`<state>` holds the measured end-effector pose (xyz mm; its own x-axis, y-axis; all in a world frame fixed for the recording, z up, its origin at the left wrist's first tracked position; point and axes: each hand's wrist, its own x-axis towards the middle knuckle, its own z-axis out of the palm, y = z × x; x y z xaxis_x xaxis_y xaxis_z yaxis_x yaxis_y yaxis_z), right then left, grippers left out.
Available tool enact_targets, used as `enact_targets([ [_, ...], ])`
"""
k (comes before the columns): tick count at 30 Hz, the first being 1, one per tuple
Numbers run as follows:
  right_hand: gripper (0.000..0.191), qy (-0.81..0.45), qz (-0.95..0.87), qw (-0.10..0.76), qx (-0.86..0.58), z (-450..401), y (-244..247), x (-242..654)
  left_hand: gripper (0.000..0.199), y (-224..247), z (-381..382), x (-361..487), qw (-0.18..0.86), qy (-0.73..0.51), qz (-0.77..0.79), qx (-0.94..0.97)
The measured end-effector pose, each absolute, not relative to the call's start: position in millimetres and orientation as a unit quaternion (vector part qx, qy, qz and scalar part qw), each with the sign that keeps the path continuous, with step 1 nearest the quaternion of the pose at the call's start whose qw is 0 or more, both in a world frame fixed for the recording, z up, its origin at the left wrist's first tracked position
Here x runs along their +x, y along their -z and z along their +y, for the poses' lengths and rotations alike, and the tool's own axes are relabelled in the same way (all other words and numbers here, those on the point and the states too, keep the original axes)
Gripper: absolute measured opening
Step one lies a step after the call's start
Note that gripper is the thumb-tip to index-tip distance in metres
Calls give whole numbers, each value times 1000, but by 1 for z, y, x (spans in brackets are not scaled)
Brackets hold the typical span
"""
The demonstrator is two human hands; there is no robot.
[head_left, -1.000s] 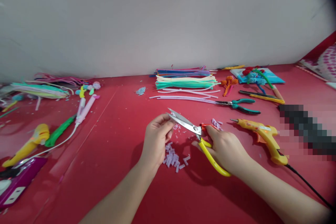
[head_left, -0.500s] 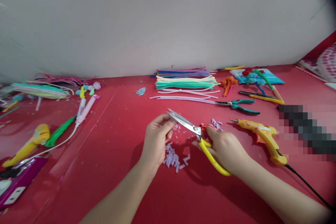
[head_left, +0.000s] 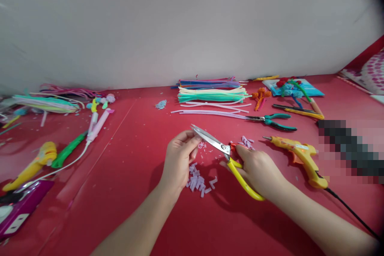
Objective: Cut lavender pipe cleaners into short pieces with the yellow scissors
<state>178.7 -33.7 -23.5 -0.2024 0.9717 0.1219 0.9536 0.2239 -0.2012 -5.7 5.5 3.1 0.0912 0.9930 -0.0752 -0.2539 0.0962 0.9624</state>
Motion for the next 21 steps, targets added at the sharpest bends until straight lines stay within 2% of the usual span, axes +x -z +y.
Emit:
enact_targets([
  [6,32,-61,-760,110,-638,-34,15,178,13,-7,5,-5,600,-517,430,433],
  [12,31,-124,-723,159,-660,-31,15,176,17,-9,3,-2,639,-461,428,442],
  [21,20,-428,-599,332,-591,-31,3,173,16,-6,-6,7,706,-324,390,495],
])
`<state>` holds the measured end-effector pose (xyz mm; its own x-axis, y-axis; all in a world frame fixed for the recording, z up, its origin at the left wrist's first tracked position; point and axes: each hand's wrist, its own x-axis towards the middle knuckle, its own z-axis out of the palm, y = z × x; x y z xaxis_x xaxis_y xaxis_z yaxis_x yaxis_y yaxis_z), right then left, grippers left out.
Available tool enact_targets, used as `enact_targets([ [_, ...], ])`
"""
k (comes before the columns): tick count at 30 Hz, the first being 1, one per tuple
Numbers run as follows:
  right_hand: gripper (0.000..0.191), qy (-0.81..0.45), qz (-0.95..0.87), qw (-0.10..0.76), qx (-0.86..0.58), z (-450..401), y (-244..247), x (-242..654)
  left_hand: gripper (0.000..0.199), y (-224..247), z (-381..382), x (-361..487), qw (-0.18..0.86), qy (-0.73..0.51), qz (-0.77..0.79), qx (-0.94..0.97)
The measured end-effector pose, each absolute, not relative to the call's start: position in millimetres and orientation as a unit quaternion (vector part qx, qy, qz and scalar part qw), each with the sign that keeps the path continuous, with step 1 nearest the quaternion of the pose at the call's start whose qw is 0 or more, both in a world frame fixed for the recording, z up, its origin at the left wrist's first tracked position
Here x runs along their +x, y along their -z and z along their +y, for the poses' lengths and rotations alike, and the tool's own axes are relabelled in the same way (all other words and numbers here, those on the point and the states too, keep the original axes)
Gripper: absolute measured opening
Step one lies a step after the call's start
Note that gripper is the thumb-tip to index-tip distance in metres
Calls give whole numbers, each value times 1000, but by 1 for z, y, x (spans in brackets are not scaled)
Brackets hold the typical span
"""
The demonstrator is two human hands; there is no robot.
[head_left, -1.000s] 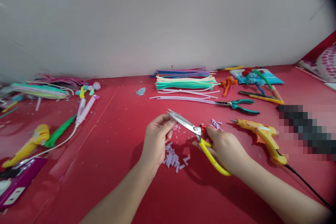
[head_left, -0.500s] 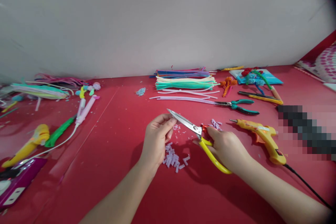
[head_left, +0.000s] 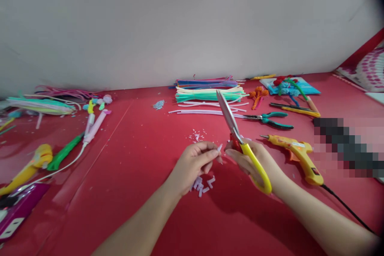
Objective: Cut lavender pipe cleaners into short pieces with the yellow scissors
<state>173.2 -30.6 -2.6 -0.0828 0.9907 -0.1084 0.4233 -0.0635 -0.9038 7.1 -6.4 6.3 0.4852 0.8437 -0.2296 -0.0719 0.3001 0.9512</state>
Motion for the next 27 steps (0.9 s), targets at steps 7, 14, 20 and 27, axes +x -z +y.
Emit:
enact_targets([
  [7,19,-474,-548,368,-583,-34,-6,168,16,-7,-12,12,707,-284,379,525],
  [14,16,-461,-577,375,-560,-35,-5,167,18,0,-12,11,668,-287,426,538],
  [20,18,-397,-633,330,-577,-34,-1,171,16,2,-12,12,643,-296,438,553],
  [27,28,-167,-727,186,-640,-32,3,175,16,-4,2,3,609,-443,471,460],
])
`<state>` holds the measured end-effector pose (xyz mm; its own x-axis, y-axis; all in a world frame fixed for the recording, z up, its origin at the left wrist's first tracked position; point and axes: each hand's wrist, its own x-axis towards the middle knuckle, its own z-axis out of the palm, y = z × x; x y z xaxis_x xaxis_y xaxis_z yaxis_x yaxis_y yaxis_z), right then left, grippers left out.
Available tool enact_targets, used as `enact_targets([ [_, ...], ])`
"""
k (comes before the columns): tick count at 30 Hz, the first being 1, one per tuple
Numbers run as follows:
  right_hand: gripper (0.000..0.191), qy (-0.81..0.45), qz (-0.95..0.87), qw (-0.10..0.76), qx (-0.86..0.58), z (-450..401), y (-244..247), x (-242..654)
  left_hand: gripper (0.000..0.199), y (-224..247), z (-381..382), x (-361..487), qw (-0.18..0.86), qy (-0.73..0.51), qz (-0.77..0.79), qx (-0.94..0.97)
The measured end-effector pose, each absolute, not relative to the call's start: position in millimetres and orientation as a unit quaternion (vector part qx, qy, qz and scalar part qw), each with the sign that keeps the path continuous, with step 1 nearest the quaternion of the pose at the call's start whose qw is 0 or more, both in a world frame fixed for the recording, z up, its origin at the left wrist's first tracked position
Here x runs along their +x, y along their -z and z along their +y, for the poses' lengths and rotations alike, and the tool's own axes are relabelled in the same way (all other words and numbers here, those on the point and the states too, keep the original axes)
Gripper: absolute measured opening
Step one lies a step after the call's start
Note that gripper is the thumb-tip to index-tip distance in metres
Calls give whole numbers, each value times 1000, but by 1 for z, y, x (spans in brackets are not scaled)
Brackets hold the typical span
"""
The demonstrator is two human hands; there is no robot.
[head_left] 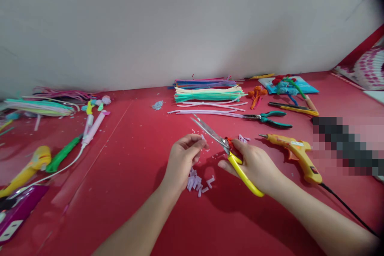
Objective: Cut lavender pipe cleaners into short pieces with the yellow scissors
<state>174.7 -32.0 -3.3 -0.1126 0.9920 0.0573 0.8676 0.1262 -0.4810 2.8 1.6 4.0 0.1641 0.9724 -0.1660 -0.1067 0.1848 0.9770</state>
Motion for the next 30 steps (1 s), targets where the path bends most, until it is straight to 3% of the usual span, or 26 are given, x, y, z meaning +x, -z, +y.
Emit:
enact_targets([
  [9,34,-104,-751,114,-642,-35,11,171,10,-3,4,-1,602,-502,460,418],
  [30,31,-93,-747,111,-648,-36,11,171,6,0,5,-2,599,-509,441,433],
])
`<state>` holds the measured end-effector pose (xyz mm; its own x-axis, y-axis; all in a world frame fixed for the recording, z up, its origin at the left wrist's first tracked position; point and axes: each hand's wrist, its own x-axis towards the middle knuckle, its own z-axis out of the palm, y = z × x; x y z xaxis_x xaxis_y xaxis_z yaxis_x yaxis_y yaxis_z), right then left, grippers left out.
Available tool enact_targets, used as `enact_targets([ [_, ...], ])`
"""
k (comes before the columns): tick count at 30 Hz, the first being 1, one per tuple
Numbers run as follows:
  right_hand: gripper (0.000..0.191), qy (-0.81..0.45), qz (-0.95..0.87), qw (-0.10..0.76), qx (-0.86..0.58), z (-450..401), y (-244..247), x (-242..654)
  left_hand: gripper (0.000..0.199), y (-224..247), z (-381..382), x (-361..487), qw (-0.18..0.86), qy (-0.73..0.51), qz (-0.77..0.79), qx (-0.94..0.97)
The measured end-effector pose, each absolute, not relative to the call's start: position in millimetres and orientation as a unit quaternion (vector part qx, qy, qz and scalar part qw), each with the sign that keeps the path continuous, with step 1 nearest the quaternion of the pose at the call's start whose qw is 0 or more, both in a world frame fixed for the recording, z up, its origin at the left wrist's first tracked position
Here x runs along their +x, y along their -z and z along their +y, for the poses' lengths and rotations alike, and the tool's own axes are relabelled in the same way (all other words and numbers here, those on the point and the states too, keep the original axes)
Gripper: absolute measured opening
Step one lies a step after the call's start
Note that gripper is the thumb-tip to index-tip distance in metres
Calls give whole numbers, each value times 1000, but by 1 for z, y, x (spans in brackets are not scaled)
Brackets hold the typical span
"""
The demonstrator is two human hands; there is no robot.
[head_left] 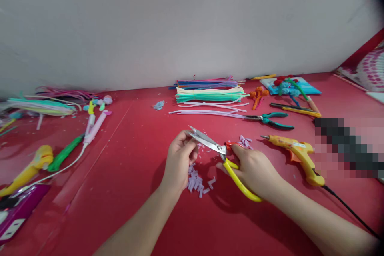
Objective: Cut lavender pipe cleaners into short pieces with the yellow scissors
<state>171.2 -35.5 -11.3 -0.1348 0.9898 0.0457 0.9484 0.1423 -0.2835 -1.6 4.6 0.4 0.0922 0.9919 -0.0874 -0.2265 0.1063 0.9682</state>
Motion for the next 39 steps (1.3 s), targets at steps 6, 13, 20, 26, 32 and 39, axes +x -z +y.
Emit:
enact_targets([
  [6,33,-81,-746,98,-654,-34,11,172,7,-2,4,-2,590,-510,445,441],
  [13,32,-57,-760,96,-640,-35,14,174,6,-6,3,-1,584,-518,449,434],
  [20,32,-34,-768,92,-633,-36,20,175,9,-5,2,-2,584,-521,449,430],
  [26,32,-11,-770,101,-629,-36,20,175,8,-7,2,-1,586,-523,453,423],
  [32,33,5,-781,107,-615,-36,23,175,9,-7,2,-1,591,-525,453,412],
  [39,34,0,-778,97,-620,-35,25,176,9,-5,3,-2,591,-521,451,419],
])
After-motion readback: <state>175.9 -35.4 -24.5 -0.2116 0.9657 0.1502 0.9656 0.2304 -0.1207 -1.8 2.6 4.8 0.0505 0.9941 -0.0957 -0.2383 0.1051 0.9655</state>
